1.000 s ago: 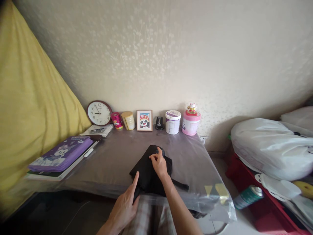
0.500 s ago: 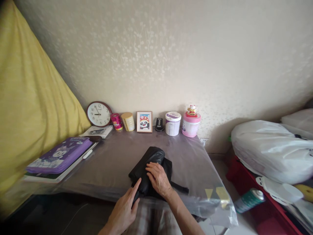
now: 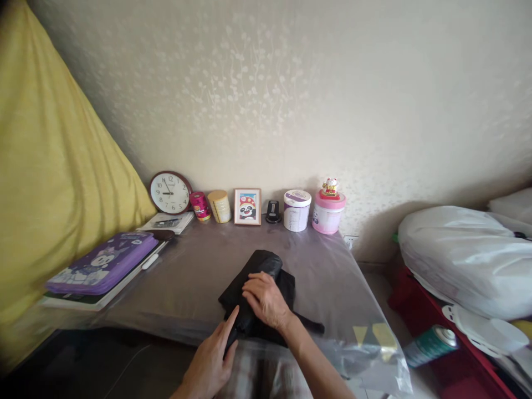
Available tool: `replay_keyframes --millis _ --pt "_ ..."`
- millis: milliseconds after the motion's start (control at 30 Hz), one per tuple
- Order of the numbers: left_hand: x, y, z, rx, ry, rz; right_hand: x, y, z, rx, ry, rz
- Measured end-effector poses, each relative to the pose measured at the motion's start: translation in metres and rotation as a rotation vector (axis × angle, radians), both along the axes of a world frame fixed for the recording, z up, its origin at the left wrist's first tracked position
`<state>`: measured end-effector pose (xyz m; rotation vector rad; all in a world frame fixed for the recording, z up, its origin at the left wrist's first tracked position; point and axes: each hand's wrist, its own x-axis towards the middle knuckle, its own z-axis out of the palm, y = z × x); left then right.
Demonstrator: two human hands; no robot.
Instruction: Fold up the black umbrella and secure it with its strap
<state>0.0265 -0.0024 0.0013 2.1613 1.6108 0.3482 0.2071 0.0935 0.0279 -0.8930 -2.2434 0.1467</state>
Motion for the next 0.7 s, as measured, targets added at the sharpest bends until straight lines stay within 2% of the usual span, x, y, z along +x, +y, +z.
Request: replay_keyframes --millis 33,100,200,300,367,467,600,700 --pt "0.0 0.0 0.0 0.006 -0.001 -0.002 -0.004 -0.003 -0.002 -0.004 -0.026 0.029" --pt "0.0 0.0 0.001 0.011 0.0 0.0 -0.007 0.004 -0.008 -0.006 -0.043 -0.007" --pt "0.001 0.0 0.003 -0.008 0.007 0.008 0.002 0.036 -0.018 -0.003 0.004 -0.187" --pt "0.0 0.0 0.003 -0.011 0.0 0.01 0.025 0.059 -0.021 -0.12 0.157 -0.45" --pt "0.0 0.0 0.001 0.002 -0.014 0.012 0.046 0.058 -0.022 -0.257 0.295 -0.631" --pt "-0.001 0.0 -0.004 0.024 -0.052 0.014 0.079 0.036 -0.026 -0.363 0.351 -0.77" --pt "-0.005 0.003 -0.007 0.019 -0.138 0.003 0.1 0.005 -0.031 -0.493 0.391 -0.78" --pt "-0.008 0.008 -0.006 -0.017 -0.249 -0.01 0.091 -0.003 -0.032 -0.465 0.358 -0.675"
